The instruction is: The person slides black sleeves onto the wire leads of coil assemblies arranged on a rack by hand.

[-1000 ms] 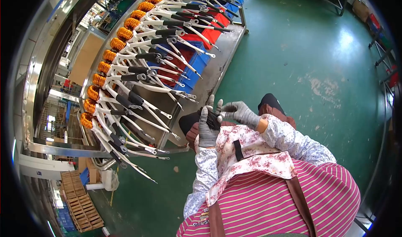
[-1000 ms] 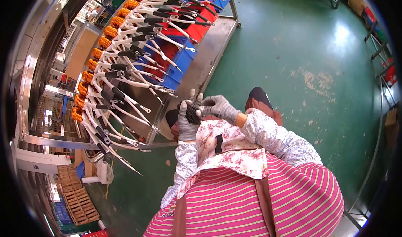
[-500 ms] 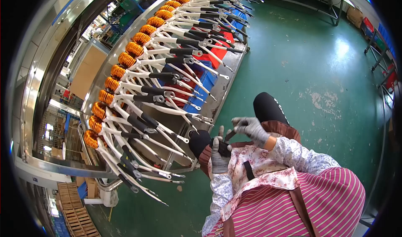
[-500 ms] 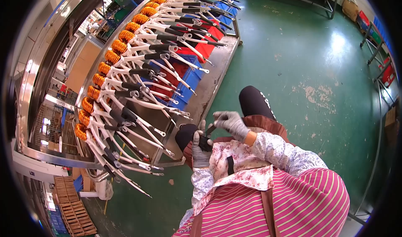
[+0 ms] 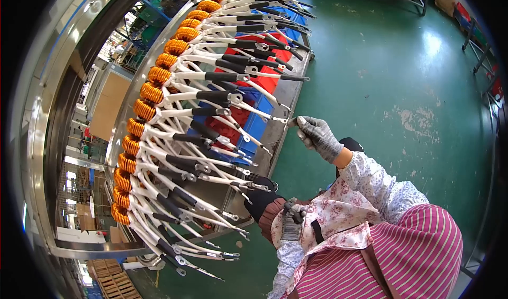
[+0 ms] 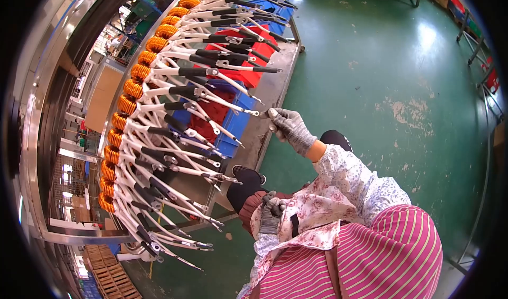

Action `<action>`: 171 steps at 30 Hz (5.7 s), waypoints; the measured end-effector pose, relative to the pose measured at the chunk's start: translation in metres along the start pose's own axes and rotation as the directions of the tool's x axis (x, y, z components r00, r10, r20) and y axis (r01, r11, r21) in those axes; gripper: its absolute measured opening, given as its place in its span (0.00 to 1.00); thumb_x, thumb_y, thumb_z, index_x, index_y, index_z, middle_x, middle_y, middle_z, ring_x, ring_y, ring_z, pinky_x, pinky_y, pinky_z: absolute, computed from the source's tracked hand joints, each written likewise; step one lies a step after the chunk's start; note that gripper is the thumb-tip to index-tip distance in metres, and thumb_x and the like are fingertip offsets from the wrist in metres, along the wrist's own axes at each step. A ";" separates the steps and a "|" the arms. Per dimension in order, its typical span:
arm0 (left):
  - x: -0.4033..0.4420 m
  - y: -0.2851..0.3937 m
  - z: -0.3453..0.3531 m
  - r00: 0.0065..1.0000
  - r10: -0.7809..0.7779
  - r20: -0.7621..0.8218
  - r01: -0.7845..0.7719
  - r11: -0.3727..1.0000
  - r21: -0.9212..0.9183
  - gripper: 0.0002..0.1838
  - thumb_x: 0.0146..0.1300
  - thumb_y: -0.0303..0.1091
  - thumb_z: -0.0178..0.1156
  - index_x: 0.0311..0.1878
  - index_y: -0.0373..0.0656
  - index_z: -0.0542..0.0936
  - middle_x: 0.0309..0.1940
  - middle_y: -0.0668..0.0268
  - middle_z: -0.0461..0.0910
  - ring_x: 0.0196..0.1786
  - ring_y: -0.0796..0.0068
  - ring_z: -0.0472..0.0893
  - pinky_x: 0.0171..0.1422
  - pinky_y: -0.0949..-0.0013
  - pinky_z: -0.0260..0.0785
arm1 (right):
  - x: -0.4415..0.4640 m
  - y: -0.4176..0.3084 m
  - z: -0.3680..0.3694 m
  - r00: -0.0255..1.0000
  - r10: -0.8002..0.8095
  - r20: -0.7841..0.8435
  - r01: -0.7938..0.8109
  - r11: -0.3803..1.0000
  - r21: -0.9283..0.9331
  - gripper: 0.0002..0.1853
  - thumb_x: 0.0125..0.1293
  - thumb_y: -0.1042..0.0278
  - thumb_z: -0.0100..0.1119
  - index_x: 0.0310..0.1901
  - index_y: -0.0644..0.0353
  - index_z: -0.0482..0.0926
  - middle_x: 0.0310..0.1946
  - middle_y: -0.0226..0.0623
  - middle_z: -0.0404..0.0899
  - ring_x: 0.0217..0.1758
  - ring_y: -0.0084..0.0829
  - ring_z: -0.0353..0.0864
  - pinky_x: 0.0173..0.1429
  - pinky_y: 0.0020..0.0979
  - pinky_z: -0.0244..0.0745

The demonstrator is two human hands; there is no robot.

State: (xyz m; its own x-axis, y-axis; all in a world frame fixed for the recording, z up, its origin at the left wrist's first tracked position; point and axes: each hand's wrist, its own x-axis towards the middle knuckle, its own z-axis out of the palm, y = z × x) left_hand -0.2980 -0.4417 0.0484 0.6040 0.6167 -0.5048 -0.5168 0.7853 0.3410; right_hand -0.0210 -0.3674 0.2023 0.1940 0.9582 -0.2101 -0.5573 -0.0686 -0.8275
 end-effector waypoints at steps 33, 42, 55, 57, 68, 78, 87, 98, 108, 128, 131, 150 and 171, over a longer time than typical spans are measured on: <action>0.008 0.000 -0.006 0.981 -0.194 -0.006 0.194 0.977 0.091 0.14 0.65 0.33 0.50 0.51 0.37 0.69 0.21 0.64 0.71 0.20 0.72 0.70 0.19 0.74 0.66 | 0.053 -0.033 -0.016 0.891 0.184 0.416 -0.327 0.894 0.305 0.18 0.68 0.49 0.41 0.32 0.54 0.72 0.16 0.18 0.63 0.13 0.12 0.52 0.16 0.17 0.47; -0.002 -0.008 -0.018 0.980 -0.041 0.194 0.055 0.996 -0.066 0.16 0.66 0.35 0.48 0.52 0.36 0.68 0.29 0.61 0.71 0.24 0.70 0.71 0.25 0.72 0.69 | 0.073 -0.035 0.009 0.919 0.133 0.372 -0.271 0.896 0.351 0.17 0.67 0.51 0.42 0.25 0.51 0.68 0.17 0.26 0.69 0.11 0.16 0.59 0.13 0.19 0.52; -0.013 0.000 0.017 0.996 -0.071 0.055 0.084 0.958 -0.273 0.14 0.64 0.35 0.49 0.49 0.37 0.70 0.30 0.62 0.75 0.33 0.67 0.75 0.33 0.68 0.72 | 0.058 0.000 -0.025 0.964 0.075 0.254 -0.181 0.887 0.426 0.23 0.64 0.44 0.45 0.36 0.59 0.76 0.21 0.27 0.76 0.16 0.19 0.71 0.19 0.20 0.62; 0.001 -0.010 0.004 0.955 0.048 0.293 0.031 0.966 -0.258 0.16 0.64 0.36 0.49 0.52 0.38 0.68 0.33 0.64 0.73 0.38 0.69 0.75 0.38 0.70 0.72 | 0.036 0.041 -0.032 0.976 0.132 0.171 -0.162 0.971 0.175 0.21 0.64 0.46 0.48 0.35 0.58 0.77 0.19 0.25 0.74 0.16 0.18 0.69 0.20 0.20 0.62; -0.006 -0.003 -0.004 0.986 0.133 0.096 -0.154 0.956 0.250 0.17 0.65 0.31 0.40 0.54 0.36 0.68 0.46 0.57 0.75 0.41 0.70 0.78 0.43 0.69 0.72 | -0.062 0.161 0.006 0.940 0.263 0.216 0.041 0.542 -0.840 0.23 0.43 0.58 0.69 0.43 0.53 0.79 0.41 0.41 0.77 0.46 0.40 0.76 0.51 0.34 0.71; -0.004 -0.014 -0.002 0.978 0.201 -0.056 -0.167 0.914 0.370 0.13 0.63 0.34 0.50 0.47 0.38 0.72 0.37 0.64 0.77 0.28 0.76 0.73 0.30 0.77 0.67 | -0.059 0.189 -0.007 0.940 0.338 -0.035 -0.289 0.741 -0.606 0.21 0.42 0.65 0.73 0.38 0.65 0.78 0.32 0.39 0.80 0.35 0.29 0.79 0.42 0.29 0.75; 0.010 -0.002 -0.018 0.998 0.045 0.050 -0.048 0.996 0.073 0.06 0.63 0.33 0.54 0.40 0.42 0.74 0.28 0.62 0.79 0.21 0.77 0.74 0.18 0.79 0.61 | -0.018 0.135 -0.006 0.954 0.288 -0.078 -0.249 0.914 0.320 0.10 0.50 0.78 0.65 0.30 0.65 0.72 0.44 0.46 0.75 0.38 0.30 0.79 0.42 0.27 0.78; 0.002 0.001 0.003 0.997 -0.038 -0.065 0.047 0.990 0.135 0.07 0.63 0.30 0.54 0.43 0.40 0.74 0.29 0.61 0.78 0.20 0.76 0.73 0.21 0.79 0.66 | 0.012 0.041 0.014 0.855 -0.510 -0.092 0.427 0.794 -0.434 0.15 0.65 0.62 0.52 0.48 0.63 0.75 0.29 0.27 0.76 0.28 0.15 0.70 0.30 0.21 0.66; 0.002 0.001 0.026 0.991 -0.054 -0.125 0.079 0.976 0.205 0.06 0.63 0.32 0.54 0.41 0.41 0.72 0.27 0.64 0.76 0.18 0.79 0.70 0.18 0.80 0.62 | 0.011 0.011 0.049 0.529 -0.812 0.248 0.541 0.097 -0.835 0.14 0.55 0.72 0.57 0.44 0.59 0.76 0.31 0.39 0.76 0.34 0.41 0.75 0.39 0.38 0.71; -0.006 0.003 0.040 0.991 -0.118 -0.060 0.121 0.991 0.050 0.08 0.60 0.28 0.56 0.42 0.39 0.73 0.28 0.63 0.77 0.23 0.75 0.73 0.24 0.77 0.65 | 0.011 0.005 0.083 0.917 -0.373 0.145 0.391 0.759 -0.521 0.18 0.67 0.55 0.46 0.42 0.65 0.71 0.20 0.33 0.71 0.22 0.27 0.71 0.30 0.31 0.68; -0.007 0.003 0.043 0.991 -0.123 -0.060 0.126 0.991 0.048 0.08 0.61 0.28 0.55 0.43 0.38 0.72 0.28 0.62 0.77 0.24 0.75 0.73 0.24 0.77 0.66 | 0.043 0.011 0.067 0.849 0.042 0.526 -0.200 0.948 0.247 0.18 0.68 0.54 0.45 0.42 0.65 0.72 0.17 0.26 0.67 0.18 0.21 0.63 0.22 0.24 0.60; -0.015 -0.013 0.014 0.990 0.129 -0.056 -0.113 0.965 0.235 0.15 0.65 0.32 0.47 0.51 0.33 0.69 0.36 0.61 0.76 0.31 0.73 0.75 0.34 0.75 0.69 | 0.035 0.035 0.050 0.811 0.167 0.560 -0.497 0.702 0.510 0.25 0.65 0.45 0.46 0.44 0.64 0.74 0.29 0.33 0.77 0.25 0.23 0.73 0.29 0.24 0.69; -0.026 0.007 0.061 0.982 0.000 0.188 -0.004 1.000 0.022 0.20 0.66 0.36 0.47 0.54 0.29 0.67 0.40 0.53 0.75 0.31 0.70 0.74 0.34 0.75 0.69 | -0.019 -0.007 0.048 0.986 -0.094 0.136 0.103 0.993 -0.059 0.20 0.66 0.52 0.49 0.46 0.61 0.77 0.17 0.17 0.61 0.18 0.12 0.58 0.23 0.17 0.56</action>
State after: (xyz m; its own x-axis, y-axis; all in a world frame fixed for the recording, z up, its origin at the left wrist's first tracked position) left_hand -0.2795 -0.4489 0.1122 0.7072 0.6160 -0.3469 -0.5060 0.7837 0.3601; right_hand -0.0599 -0.3715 0.2369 0.1343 0.9892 -0.0583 -0.4861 0.0145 -0.8738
